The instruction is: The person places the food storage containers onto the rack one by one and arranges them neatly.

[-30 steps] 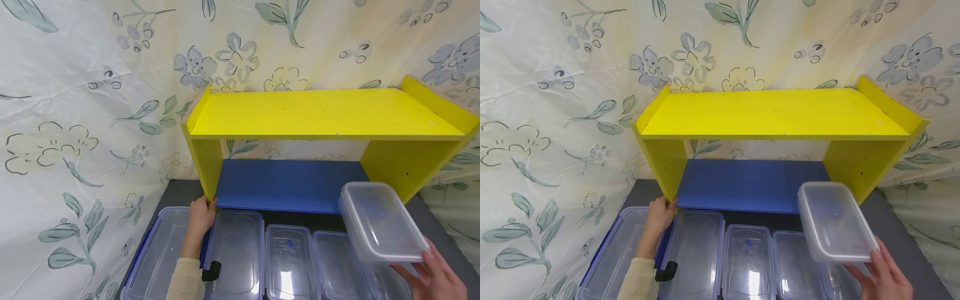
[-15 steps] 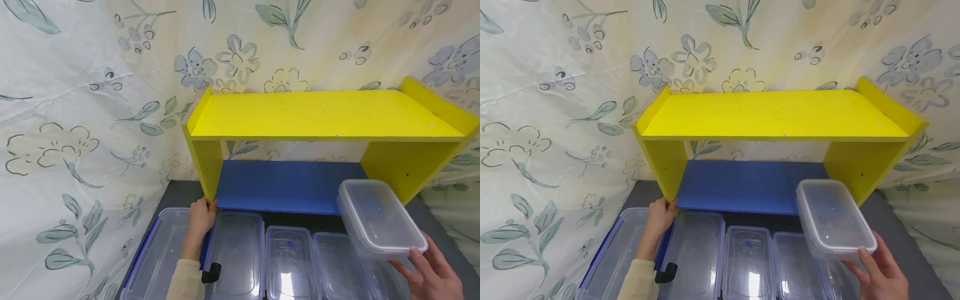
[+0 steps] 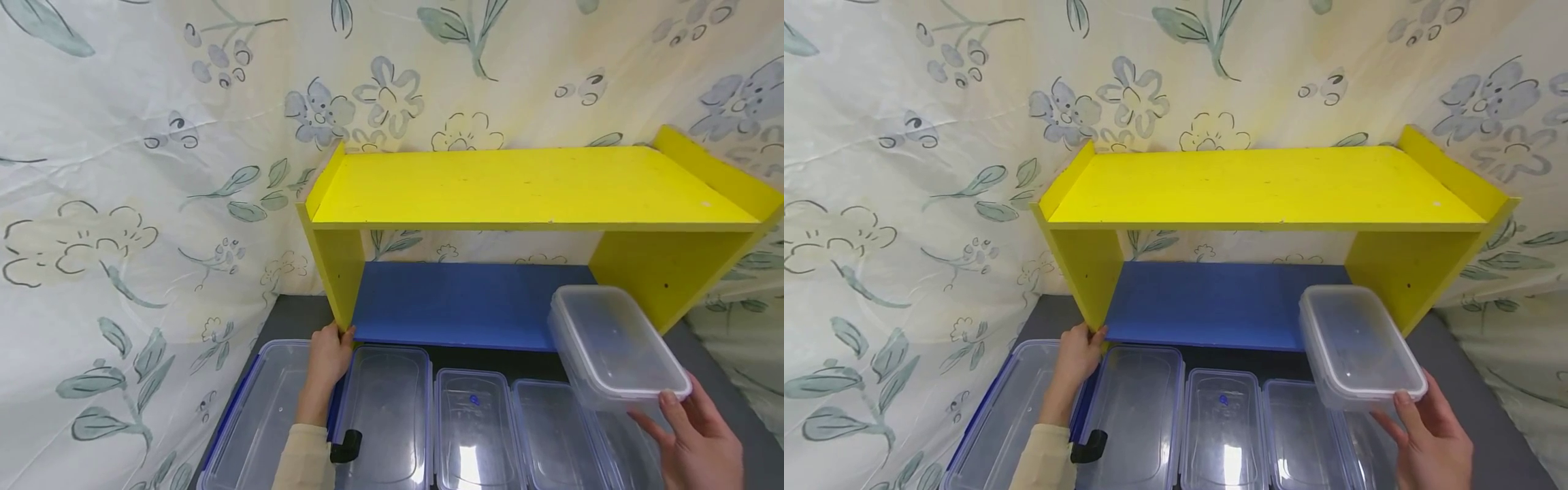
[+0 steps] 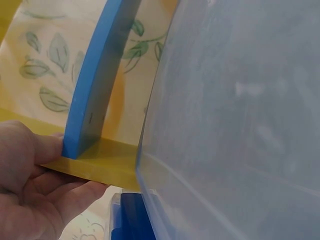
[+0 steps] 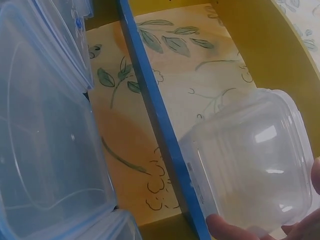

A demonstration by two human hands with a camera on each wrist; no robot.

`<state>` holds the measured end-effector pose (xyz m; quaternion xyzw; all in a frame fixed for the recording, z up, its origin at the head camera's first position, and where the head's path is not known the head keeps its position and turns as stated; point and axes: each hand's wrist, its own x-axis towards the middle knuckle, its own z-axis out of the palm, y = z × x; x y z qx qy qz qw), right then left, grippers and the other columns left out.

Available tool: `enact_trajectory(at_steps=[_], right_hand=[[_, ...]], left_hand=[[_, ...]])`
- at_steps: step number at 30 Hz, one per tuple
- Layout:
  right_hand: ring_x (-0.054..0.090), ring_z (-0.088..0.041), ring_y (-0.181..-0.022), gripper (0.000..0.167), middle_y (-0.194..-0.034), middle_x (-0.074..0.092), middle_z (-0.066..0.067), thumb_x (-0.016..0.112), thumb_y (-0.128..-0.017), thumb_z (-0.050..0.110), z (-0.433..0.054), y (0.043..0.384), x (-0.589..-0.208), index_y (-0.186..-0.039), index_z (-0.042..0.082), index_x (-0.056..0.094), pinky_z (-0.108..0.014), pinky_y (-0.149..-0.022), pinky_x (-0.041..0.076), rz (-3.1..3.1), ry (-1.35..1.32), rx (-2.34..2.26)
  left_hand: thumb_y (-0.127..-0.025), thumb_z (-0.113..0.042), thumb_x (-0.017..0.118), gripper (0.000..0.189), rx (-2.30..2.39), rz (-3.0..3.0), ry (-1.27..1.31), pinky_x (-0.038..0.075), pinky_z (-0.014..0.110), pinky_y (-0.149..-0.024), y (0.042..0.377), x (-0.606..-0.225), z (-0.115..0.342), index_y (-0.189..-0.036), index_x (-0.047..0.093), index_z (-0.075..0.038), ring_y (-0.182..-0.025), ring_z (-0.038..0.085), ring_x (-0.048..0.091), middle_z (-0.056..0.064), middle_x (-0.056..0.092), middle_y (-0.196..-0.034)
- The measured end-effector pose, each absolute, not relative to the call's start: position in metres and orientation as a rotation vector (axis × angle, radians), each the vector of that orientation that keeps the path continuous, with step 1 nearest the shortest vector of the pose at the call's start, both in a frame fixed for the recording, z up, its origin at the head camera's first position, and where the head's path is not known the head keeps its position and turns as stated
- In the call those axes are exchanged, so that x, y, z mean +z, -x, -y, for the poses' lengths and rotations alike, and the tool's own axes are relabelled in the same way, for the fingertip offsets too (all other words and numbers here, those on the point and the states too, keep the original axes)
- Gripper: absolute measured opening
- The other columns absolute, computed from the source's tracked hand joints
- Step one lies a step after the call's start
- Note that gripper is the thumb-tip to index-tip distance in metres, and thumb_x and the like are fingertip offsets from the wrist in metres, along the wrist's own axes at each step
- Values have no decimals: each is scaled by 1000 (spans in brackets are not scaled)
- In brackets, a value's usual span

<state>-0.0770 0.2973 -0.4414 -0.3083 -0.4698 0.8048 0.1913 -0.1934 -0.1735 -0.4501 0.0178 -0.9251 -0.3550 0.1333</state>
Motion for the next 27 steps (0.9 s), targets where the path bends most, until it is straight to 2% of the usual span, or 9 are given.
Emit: enact_trajectory(at_steps=[7,17,21,27], right_hand=[[63,2,-93,58,-136,51,13,74,-83,19,-298,83,-441,-137,27,55,-29,-49,55,1301,795,2257],[63,1,-91,63,-140,48,12,77,-78,30,-298,97,-436,-137,33,55,-26,-48,54,1358,889,2208],[65,1,-87,61,-133,53,14,77,-78,28,-300,101,-434,-135,34,56,-28,-49,55,1353,857,2262],[69,-3,-82,53,-109,69,14,71,-85,7,-303,102,-436,-134,25,60,-33,-50,56,1197,652,2378]], left_hand=[[-95,-18,62,18,-1024,2671,-45,40,29,-50,194,-452,172,-85,61,-3,-52,17,50,9,59,-64],[-96,-17,60,20,-1044,2683,-49,39,28,-49,194,-453,174,-84,59,-2,-51,17,48,9,55,-62],[-96,-18,61,20,-1041,2684,-63,39,29,-49,194,-453,174,-84,60,-2,-51,17,48,9,56,-63],[-97,-20,60,21,-1029,2694,-74,39,29,-50,194,-452,172,-84,60,-3,-52,17,48,7,56,-62]])
